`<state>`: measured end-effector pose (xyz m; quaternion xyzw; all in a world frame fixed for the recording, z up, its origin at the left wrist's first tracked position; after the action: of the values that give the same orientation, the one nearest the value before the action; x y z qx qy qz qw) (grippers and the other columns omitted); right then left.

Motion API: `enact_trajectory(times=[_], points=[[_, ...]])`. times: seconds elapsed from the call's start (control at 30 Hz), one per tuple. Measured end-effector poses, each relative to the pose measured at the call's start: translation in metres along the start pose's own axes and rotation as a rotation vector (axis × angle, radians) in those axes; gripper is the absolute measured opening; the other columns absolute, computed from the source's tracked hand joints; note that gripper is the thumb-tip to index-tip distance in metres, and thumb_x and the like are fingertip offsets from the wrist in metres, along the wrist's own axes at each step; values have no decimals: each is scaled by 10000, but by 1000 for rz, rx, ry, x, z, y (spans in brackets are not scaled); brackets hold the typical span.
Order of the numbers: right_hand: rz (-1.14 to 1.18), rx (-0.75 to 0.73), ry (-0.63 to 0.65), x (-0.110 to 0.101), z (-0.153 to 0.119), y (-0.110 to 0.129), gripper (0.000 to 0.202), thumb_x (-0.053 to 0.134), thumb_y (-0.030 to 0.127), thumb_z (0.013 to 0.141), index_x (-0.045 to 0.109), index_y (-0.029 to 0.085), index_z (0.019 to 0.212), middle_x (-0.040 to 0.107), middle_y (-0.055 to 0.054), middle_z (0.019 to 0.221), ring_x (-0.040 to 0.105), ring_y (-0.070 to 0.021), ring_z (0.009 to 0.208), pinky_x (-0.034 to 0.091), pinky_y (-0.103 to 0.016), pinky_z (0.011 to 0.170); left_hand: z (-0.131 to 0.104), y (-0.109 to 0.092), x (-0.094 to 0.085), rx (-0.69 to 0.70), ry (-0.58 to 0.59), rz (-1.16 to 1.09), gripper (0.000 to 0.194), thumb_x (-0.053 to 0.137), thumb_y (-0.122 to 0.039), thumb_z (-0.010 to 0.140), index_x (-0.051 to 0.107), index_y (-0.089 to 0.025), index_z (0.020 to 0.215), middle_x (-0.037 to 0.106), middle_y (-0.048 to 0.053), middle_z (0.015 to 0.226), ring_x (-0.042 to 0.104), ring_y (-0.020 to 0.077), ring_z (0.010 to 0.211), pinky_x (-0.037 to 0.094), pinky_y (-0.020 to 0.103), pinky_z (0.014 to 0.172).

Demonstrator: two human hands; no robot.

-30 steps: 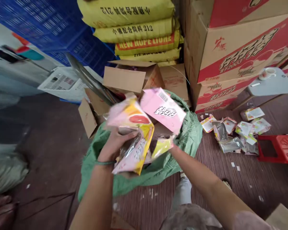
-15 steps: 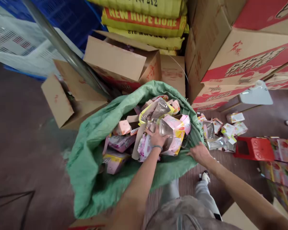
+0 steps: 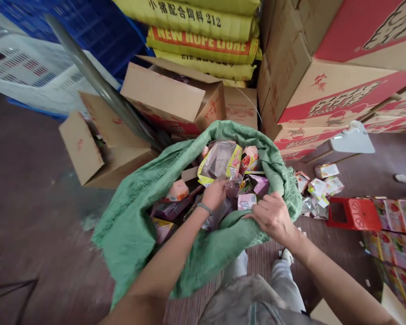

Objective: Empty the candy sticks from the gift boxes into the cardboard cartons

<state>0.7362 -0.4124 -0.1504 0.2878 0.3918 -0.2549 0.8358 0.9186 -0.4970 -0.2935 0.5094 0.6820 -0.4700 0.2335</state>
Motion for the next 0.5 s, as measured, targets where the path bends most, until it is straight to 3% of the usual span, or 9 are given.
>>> enact_trajectory(times=[0.07, 0.13, 0.2, 0.27, 0.3, 0.4, 0.5], points=[[65, -57, -39, -5, 10, 24, 483, 487, 229, 1177, 538, 192, 698, 477, 1, 632, 396, -186, 664, 269, -362, 690, 4, -9, -45, 27, -235, 64, 537, 535, -327, 1045, 647, -176, 1548, 489, 235, 1648, 522, 419, 1492, 406, 561, 1257], [127, -154, -44, -11, 23, 55, 436, 488, 198, 1166, 576, 182, 739, 487, -4, 668, 399, -185, 682, 269, -364, 695, 16, -27, -64, 117, -347, 125, 740, 670, -488, 977, 535, -213, 1651, 259, 228, 1791, 337, 496, 1602, 333, 666, 1271], [153, -258, -6, -12, 33, 85, 362, 523, 174, 1142, 615, 174, 791, 503, -9, 720, 421, -181, 708, 277, -364, 706, 35, -38, -51, 212, -199, 152, 851, 734, -573, 915, 486, -307, 1685, 165, 177, 1835, 217, 535, 1641, 302, 764, 1236], [158, -344, 49, -4, 35, 105, 301, 578, 159, 1112, 622, 178, 815, 499, 0, 743, 438, -172, 717, 295, -362, 718, 48, -29, -17, 217, 32, 197, 765, 685, -551, 944, 511, -359, 1664, 217, 150, 1829, 204, 545, 1643, 279, 836, 1192], [166, -370, 83, 5, 34, 109, 287, 597, 157, 1101, 618, 184, 817, 495, 8, 742, 444, -166, 714, 308, -360, 724, 51, -15, 0, 175, 111, 242, 728, 653, -526, 961, 526, -348, 1656, 258, 162, 1814, 208, 551, 1641, 253, 860, 1182], [209, -390, 232, 48, 20, 97, 294, 543, 180, 1137, 627, 200, 857, 552, 16, 775, 491, -160, 740, 353, -354, 752, 54, 48, 31, 80, 58, 377, 756, 575, -526, 962, 466, -353, 1689, 256, 87, 1822, 123, 559, 1656, 63, 895, 1200], [126, -187, 477, 103, -4, 44, 332, 444, 219, 1188, 672, 194, 948, 666, -14, 896, 570, -182, 889, 399, -361, 815, 55, 121, 42, -135, 117, 395, 821, 489, -581, 922, 405, -355, 1707, 182, 59, 1835, 20, 504, 1685, 169, 872, 1197]])
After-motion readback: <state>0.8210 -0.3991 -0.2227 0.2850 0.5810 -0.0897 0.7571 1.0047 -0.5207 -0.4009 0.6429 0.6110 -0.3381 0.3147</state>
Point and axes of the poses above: each hand's wrist, its own z-axis towards the middle knuckle, its own x-axis out of the palm, y = z × x, the point moved 6 cm from there along z, towards the middle knuckle
